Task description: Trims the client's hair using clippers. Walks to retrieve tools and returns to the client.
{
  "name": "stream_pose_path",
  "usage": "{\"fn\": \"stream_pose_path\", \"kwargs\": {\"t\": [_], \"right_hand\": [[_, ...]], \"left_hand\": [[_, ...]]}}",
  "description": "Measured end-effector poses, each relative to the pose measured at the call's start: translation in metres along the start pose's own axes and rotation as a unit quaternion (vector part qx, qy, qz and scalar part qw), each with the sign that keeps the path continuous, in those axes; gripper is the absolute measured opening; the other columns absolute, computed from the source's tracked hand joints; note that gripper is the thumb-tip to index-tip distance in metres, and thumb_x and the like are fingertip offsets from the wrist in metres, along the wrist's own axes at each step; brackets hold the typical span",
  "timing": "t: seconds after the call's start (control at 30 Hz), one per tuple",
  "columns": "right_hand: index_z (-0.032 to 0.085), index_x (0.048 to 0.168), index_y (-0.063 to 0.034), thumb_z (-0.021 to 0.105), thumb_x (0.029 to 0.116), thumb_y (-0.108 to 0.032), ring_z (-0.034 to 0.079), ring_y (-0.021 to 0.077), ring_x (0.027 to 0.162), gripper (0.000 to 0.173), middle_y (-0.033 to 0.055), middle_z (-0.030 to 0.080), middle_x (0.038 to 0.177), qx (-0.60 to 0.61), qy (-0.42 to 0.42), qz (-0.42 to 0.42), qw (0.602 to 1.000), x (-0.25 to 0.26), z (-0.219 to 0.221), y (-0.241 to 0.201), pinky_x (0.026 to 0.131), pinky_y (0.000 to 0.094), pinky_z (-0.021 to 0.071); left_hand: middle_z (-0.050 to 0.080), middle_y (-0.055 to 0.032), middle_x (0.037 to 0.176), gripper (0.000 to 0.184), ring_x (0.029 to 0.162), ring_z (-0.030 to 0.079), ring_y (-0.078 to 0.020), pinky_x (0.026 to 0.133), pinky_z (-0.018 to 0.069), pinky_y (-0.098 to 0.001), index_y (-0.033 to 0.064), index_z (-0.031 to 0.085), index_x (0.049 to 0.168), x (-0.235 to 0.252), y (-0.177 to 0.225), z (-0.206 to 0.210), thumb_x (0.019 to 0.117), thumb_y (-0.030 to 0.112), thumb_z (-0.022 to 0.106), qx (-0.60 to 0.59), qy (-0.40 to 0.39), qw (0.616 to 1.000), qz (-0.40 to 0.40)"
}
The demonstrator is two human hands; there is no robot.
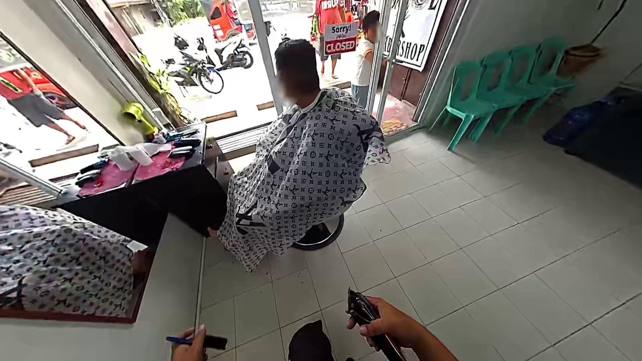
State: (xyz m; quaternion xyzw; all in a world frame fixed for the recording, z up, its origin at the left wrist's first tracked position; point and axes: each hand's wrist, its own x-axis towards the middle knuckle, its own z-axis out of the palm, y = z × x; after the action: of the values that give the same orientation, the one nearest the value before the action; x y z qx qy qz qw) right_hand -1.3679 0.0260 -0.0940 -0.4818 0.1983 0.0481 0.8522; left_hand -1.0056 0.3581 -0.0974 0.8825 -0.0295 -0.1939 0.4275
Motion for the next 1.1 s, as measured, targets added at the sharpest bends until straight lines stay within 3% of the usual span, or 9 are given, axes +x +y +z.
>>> {"fn": "stream_pose_path", "kwargs": {"t": [0.03, 0.1, 0.23, 0.4, 0.5, 0.63, 0.87, 1.0, 1.1], "right_hand": [[0.054, 0.132, -0.0076, 0.081, 0.0832, -0.022, 0.068, 0.0147, 0.066, 0.058, 0.0094, 0.073, 0.11, 0.007, -0.008, -0.007, 1.0, 0.012, -0.011, -0.01, 0.06, 0.0299, 0.0587], [0.053, 0.133, -0.0075, 0.081, 0.0841, -0.024, 0.068, 0.0139, 0.065, 0.059, 0.01, 0.073, 0.111, 0.024, -0.029, -0.028, 0.999, 0.039, -0.034, -0.031, 0.059, 0.0291, 0.0585], [0.055, 0.133, -0.0081, 0.085, 0.0819, -0.03, 0.068, 0.0135, 0.063, 0.063, 0.0107, 0.074, 0.111, 0.035, -0.036, -0.061, 0.997, 0.098, -0.078, -0.082, 0.057, 0.0285, 0.0585], [0.056, 0.135, -0.0078, 0.083, 0.084, -0.028, 0.068, 0.0122, 0.064, 0.062, 0.0102, 0.074, 0.111, 0.035, 0.003, -0.098, 0.995, 0.167, -0.136, -0.164, 0.058, 0.0271, 0.058], [0.056, 0.134, -0.0064, 0.083, 0.0833, -0.024, 0.068, 0.0136, 0.064, 0.06, 0.0116, 0.074, 0.11, 0.029, 0.038, -0.114, 0.992, 0.189, -0.165, -0.219, 0.058, 0.028, 0.0582], [0.057, 0.135, -0.0092, 0.082, 0.0852, -0.022, 0.069, 0.0133, 0.065, 0.057, 0.0119, 0.074, 0.112, 0.023, 0.038, -0.157, 0.987, 0.206, -0.2, -0.268, 0.059, 0.0282, 0.0589], [0.054, 0.134, -0.0075, 0.082, 0.0832, -0.024, 0.068, 0.0145, 0.066, 0.06, 0.0095, 0.073, 0.11, -0.01, 0.018, -0.095, 0.995, 0.25, -0.277, -0.31, 0.06, 0.0301, 0.059], [0.06, 0.13, -0.01, 0.081, 0.0844, -0.039, 0.065, 0.0105, 0.062, 0.058, 0.0069, 0.073, 0.103, 0.125, 0.083, -0.136, 0.979, 0.259, -0.301, -0.325, 0.055, 0.0262, 0.0562], [0.056, 0.13, -0.0058, 0.078, 0.0846, -0.034, 0.064, 0.0128, 0.059, 0.058, 0.0092, 0.073, 0.098, 0.122, 0.165, -0.142, 0.968, 0.257, -0.307, -0.346, 0.053, 0.0283, 0.0568]], "left_hand": [[0.062, -0.0128, 0.099, 0.043, 0.074, 0.062, -0.0154, 0.066, 0.0542, -0.0353, -0.0015, 0.043, 0.14, 0.017, 0.03, 0.026, 0.1066, 0.025, 0.05, -0.082, -0.038, 0.996, -0.016], [0.068, -0.0087, 0.106, 0.031, 0.084, 0.069, -0.0144, 0.072, 0.0591, -0.0331, 0.0018, 0.047, 0.132, 0.049, 0.099, 0.073, 0.1078, 0.021, 0.049, -0.197, -0.124, 0.973, -0.008], [0.07, -0.0052, 0.095, 0.023, 0.081, 0.07, -0.0134, 0.07, 0.0602, -0.0307, 0.0013, 0.064, 0.113, 0.131, 0.228, 0.155, 0.1012, 0.021, 0.062, -0.139, -0.192, 0.952, 0.195], [0.071, -0.0046, 0.093, 0.023, 0.077, 0.07, -0.0111, 0.069, 0.0599, -0.0278, -0.0006, 0.055, 0.116, 0.237, 0.408, 0.236, 0.0983, 0.01, 0.066, -0.266, -0.156, 0.906, 0.289], [0.071, -0.0079, 0.101, 0.025, 0.084, 0.07, -0.0131, 0.077, 0.0594, -0.0326, -0.0012, 0.052, 0.124, 0.295, 0.511, 0.268, 0.106, 0.017, 0.057, -0.29, -0.179, 0.892, 0.296], [0.073, -0.0043, 0.095, 0.023, 0.081, 0.071, -0.0126, 0.071, 0.0594, -0.0301, 0.0076, 0.046, 0.123, 0.36, 0.618, 0.291, 0.1101, 0.026, 0.046, -0.324, -0.228, 0.859, 0.324], [0.072, 0.0019, 0.093, 0.023, 0.077, 0.069, -0.0082, 0.071, 0.0588, -0.0266, 0.0134, 0.051, 0.12, 0.389, 0.695, 0.29, 0.1105, 0.032, 0.044, -0.267, -0.205, 0.874, 0.351], [0.072, 0.0038, 0.092, 0.016, 0.073, 0.068, -0.0058, 0.067, 0.0583, -0.0226, 0.0153, 0.053, 0.116, 0.384, 0.711, 0.279, 0.11, 0.028, 0.046, -0.279, -0.192, 0.875, 0.346], [0.07, 0.006, 0.091, 0.013, 0.07, 0.066, -0.004, 0.066, 0.057, -0.0211, 0.0175, 0.051, 0.114, 0.384, 0.726, 0.27, 0.1106, 0.027, 0.043, -0.304, -0.189, 0.87, 0.338]]}}
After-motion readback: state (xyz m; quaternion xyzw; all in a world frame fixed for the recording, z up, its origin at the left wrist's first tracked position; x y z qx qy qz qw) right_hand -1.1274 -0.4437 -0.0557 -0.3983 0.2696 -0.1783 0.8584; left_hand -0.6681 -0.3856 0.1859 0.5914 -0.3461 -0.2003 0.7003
